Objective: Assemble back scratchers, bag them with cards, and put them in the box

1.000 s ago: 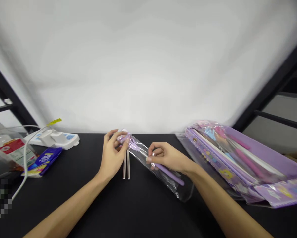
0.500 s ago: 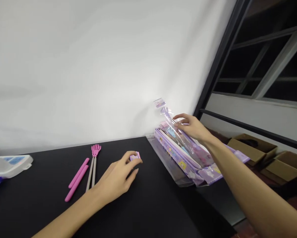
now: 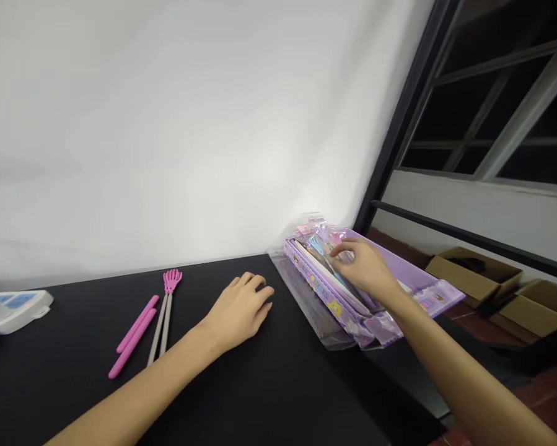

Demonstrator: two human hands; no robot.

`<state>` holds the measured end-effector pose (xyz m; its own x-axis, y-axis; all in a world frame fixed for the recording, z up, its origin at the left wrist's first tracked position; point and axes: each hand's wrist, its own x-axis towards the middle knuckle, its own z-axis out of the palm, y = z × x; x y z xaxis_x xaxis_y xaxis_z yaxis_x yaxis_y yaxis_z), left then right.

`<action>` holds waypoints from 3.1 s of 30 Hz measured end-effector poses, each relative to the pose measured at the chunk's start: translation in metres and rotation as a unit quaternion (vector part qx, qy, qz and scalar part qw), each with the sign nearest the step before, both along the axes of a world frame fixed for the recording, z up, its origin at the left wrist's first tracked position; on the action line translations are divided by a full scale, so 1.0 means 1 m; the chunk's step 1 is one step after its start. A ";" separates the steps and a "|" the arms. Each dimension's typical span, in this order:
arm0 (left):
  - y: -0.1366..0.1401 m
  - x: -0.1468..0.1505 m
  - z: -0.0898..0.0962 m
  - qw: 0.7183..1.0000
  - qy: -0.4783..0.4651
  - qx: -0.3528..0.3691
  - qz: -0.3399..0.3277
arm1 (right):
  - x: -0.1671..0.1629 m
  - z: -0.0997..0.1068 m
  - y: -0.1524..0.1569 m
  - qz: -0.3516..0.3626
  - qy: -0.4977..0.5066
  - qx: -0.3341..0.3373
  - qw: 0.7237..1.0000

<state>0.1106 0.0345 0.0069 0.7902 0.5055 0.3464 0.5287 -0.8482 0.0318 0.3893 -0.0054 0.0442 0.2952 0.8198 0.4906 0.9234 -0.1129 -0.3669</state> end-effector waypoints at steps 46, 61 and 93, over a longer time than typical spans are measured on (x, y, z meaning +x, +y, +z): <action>0.001 -0.149 0.002 0.937 -0.043 -0.147 0.315 | -0.196 -0.041 0.029 0.315 0.462 -0.256 0.789; 0.018 -0.167 0.006 0.862 -0.256 -0.350 0.262 | -0.192 -0.038 0.036 0.273 0.627 -0.038 0.729; -0.004 -0.139 0.007 0.961 -0.210 0.178 0.007 | -0.206 -0.030 0.023 0.346 0.638 -0.027 0.687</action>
<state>-0.0288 0.0300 0.0141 0.5371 0.3062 0.7860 0.5448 -0.8373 -0.0461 0.1835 0.0174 0.0140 -0.0137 0.9875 0.1572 -0.3081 0.1454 -0.9402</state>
